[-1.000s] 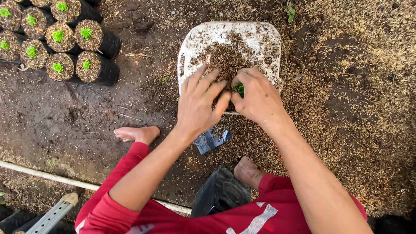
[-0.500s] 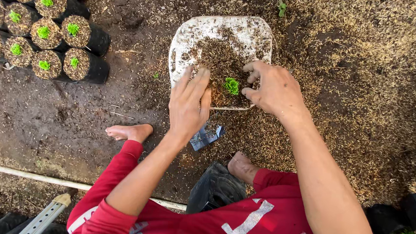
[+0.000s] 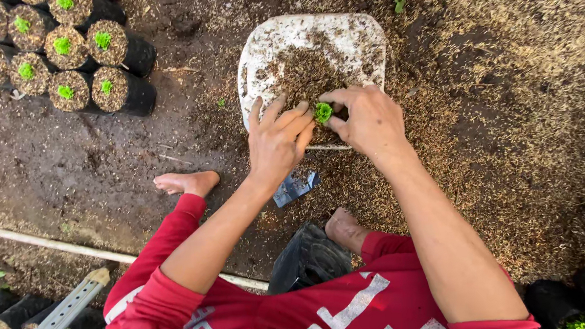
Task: The person removes a small seedling from a black plastic bag, places it into a white container filled with soil, and covers the roots with soil using both hands. The person then places the container with the potted seedling among other similar containers.
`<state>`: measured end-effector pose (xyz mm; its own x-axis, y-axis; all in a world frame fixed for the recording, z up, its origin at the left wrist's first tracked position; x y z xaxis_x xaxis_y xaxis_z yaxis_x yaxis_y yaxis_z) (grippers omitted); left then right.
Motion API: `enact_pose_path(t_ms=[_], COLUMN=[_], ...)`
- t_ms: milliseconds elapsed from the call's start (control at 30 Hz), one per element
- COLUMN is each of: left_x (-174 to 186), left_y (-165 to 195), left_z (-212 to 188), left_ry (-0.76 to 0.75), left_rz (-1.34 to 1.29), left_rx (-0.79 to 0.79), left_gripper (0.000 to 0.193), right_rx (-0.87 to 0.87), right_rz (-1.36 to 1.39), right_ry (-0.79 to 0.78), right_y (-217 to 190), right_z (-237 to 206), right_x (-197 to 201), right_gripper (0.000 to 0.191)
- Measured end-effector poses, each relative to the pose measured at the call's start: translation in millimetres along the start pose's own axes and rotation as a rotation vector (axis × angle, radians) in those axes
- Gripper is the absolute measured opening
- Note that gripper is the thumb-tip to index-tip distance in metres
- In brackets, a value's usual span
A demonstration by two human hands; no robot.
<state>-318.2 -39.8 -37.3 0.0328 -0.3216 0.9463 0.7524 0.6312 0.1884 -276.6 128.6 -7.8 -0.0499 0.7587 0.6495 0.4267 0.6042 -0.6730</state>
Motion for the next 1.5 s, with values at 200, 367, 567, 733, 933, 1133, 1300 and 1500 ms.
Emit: enact_pose_path(t_ms=[200,367,567,733,933,1133,1300,1500], left_x=[6,2,-23,-20,11,17,-57,-155], left_y=[-4,-17,-26,-21,-16,12,89,95], left_z=[7,26,50,63,41,-27,-93,-120], left_ry=[-0.054,-0.001,-0.21,-0.148,0.014,0.165,-0.387,-0.222], left_rz=[-0.04,-0.118,-0.058,-0.018,-0.042,-0.301,-0.269,0.149], left_rx=[-0.034,-0.069,-0.115,-0.162,-0.043,0.194,-0.223,-0.517], left_gripper=[0.017,0.024,0.021,0.027,0.011,0.006,0.05,0.051], right_rx=[-0.177,-0.126,-0.17,-0.191,-0.181,-0.288,-0.174,-0.242], right_rz=[0.045,0.022,0.001,-0.033,0.024,0.021,0.002,0.003], right_ry=[-0.036,0.0,-0.017,-0.007,0.005,-0.069,-0.031,-0.08], right_y=[-2,-5,-6,-6,3,16,11,9], right_z=[7,6,9,12,12,16,19,32], right_x=[-2,0,-3,0,-4,-10,-6,-6], right_gripper=[0.036,0.035,0.038,0.036,0.036,0.038,0.038,0.04])
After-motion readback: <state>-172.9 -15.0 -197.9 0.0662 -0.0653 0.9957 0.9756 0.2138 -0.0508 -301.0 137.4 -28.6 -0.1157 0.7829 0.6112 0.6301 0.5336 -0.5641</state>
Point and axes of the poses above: each hand's wrist, its own z-axis towards the middle knuckle, its own x-axis out of the back of the hand, y = z × x, the point moved 4 cm from there along z, towards the middle knuckle, and after that the axes turned 15 degrees about z, right-handed, at the moved point
